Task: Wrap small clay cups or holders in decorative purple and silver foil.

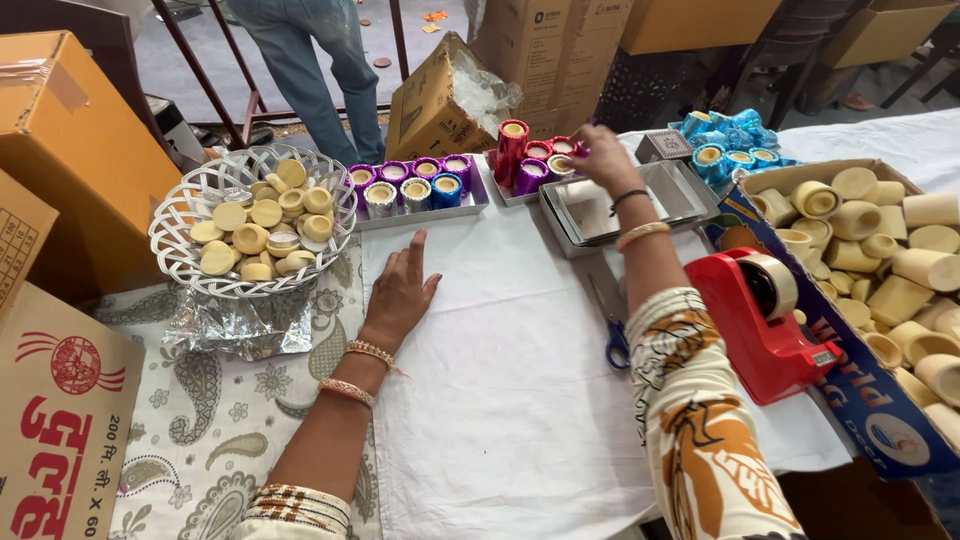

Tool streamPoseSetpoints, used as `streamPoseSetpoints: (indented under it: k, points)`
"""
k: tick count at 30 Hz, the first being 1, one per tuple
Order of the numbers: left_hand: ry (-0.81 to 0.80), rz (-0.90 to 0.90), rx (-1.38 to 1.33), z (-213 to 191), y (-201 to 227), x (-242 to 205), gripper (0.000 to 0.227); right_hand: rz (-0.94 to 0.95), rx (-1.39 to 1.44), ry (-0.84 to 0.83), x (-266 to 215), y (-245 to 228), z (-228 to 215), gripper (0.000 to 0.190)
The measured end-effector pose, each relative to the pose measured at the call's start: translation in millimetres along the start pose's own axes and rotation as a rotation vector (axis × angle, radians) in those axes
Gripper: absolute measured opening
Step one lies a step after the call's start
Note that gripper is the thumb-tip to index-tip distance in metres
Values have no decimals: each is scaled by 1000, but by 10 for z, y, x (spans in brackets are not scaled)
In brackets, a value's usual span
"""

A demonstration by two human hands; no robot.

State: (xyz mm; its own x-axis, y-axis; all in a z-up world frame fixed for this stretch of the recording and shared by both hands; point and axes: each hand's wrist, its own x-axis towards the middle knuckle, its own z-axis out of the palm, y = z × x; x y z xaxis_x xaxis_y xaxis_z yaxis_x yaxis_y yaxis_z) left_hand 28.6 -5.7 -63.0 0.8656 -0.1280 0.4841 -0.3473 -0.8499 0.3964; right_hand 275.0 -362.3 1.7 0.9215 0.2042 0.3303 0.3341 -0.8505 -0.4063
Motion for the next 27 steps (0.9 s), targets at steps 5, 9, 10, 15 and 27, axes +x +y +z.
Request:
streamPoseSetpoints:
  k: [5, 9, 10, 15, 27]
  points:
    - [2, 17, 16, 28, -24, -4, 86, -4, -240, 185, -444, 774, -849, 39]
    - [-25, 7, 47, 67, -54, 4, 83, 456, -661, -129, -1132, 1103, -1794, 34]
    - [-28, 10, 42, 74, -55, 0, 83, 461, -664, -129, -1264, 1332, -1868, 34]
    - [-89, 9, 98, 57, -24, -4, 80, 559, -544, -518, -1733, 2208, -1982, 43]
    - [-135, 16, 123, -45, 6, 3, 71, 599, -368, -173, -1975, 1710, -2061, 27]
